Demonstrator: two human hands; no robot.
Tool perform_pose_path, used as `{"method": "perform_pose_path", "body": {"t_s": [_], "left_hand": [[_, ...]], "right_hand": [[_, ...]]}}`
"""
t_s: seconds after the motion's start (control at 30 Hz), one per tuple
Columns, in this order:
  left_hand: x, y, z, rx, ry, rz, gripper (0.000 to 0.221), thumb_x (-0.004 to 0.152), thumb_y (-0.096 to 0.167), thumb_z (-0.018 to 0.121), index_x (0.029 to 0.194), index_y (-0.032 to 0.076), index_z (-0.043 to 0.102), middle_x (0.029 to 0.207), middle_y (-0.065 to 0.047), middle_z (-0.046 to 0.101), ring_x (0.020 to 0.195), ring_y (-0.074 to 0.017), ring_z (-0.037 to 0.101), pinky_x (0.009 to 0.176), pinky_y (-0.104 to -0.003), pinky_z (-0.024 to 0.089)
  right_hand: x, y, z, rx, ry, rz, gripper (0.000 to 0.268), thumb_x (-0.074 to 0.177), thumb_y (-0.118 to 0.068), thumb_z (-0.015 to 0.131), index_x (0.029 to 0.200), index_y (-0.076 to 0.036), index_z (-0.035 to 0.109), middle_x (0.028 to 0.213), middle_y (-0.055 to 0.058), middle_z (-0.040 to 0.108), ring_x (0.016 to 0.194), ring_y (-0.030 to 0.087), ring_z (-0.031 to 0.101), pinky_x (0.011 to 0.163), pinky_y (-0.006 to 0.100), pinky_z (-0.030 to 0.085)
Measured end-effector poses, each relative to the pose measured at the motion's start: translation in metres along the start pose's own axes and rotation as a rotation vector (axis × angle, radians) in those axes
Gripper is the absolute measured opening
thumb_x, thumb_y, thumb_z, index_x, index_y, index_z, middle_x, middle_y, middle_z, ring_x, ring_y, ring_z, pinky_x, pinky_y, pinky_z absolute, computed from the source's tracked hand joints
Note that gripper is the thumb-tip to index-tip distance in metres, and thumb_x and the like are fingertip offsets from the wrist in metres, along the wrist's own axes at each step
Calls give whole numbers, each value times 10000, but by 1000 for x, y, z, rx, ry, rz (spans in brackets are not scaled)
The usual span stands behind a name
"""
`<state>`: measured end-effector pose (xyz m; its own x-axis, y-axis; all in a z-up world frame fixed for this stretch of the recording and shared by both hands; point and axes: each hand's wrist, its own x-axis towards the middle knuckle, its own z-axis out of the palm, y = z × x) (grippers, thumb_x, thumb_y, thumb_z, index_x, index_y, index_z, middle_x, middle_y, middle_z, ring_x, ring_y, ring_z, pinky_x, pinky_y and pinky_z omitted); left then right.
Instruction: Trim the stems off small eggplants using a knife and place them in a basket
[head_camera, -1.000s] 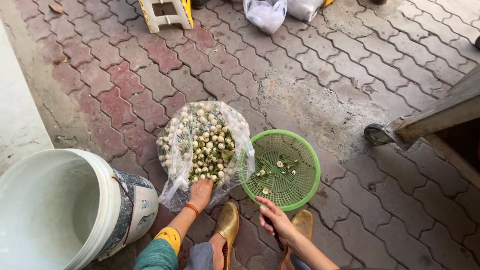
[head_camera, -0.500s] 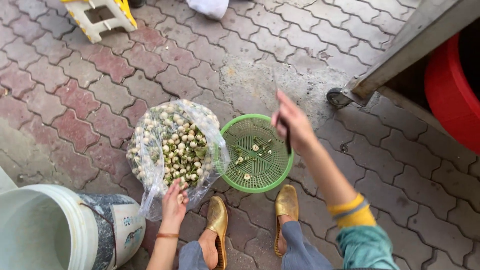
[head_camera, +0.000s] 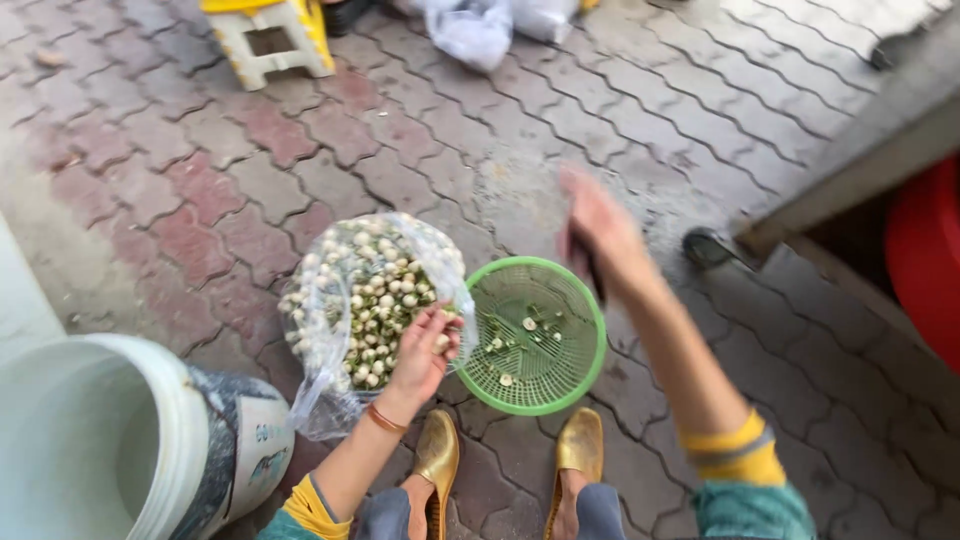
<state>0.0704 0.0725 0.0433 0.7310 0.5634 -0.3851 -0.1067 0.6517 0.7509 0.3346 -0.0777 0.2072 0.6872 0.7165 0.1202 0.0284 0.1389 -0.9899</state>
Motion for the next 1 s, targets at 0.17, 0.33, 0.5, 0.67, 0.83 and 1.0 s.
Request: {"method": "perform_pose_path", "body": {"t_s": [0.17, 0.33, 0.5, 0.67, 0.83, 1.0], "left_hand": [[-33, -28, -23, -100, -20, -151, 271, 988, 194, 688, 1250, 125, 682, 1087, -155, 772, 731, -145, 674, 531, -217, 500], [-56, -44, 6, -52, -74, -150, 261, 905, 102, 793, 1138, 102, 674, 945, -60, 754, 671, -110, 644, 485, -190, 483], [-65, -40, 16, -131, -222, -136, 221, 896, 55, 783, 1104, 63, 708, 947, -63, 748, 690, -147, 624, 518, -253, 466], [-67, -45, 9, -67, -237, -142, 281, 875, 64, 808, 1125, 64, 681, 860, -12, 666, 716, -113, 606, 575, -243, 475], [-64, -68, 1, -99, -160, -124, 295, 843, 60, 827, 1114, 15, 719, 960, -69, 757, 726, -112, 654, 587, -219, 492], [-72, -70, 12, -133, -103, -117, 353, 836, 84, 835, 1153, -19, 720, 997, -81, 772, 684, -80, 646, 554, -173, 487]], "right_hand": [[-142, 114, 57, 374, -341, 346, 649, 1043, -321, 487, 1608, -62, 303, 564, 103, 541, 329, 117, 445, 319, 215, 345], [-183, 133, 71, 529, -357, 370, 599, 1061, -226, 470, 1629, -129, 310, 580, 124, 535, 327, 120, 428, 293, 212, 359], [-184, 82, 72, 456, -370, 511, 775, 997, -344, 575, 1669, -229, 208, 591, 70, 526, 402, 96, 314, 361, 219, 286], [-192, 94, 69, 375, -418, 487, 660, 1011, -320, 585, 1623, -198, 369, 582, 58, 473, 432, 90, 307, 385, 213, 275], [-184, 85, 67, 144, -428, 222, 557, 990, -250, 605, 1523, -110, 523, 600, 47, 557, 474, 97, 489, 437, 223, 367], [-190, 127, 60, 17, -343, 65, 503, 935, -95, 713, 1425, -59, 607, 531, 64, 666, 405, 137, 549, 390, 241, 441]]}}
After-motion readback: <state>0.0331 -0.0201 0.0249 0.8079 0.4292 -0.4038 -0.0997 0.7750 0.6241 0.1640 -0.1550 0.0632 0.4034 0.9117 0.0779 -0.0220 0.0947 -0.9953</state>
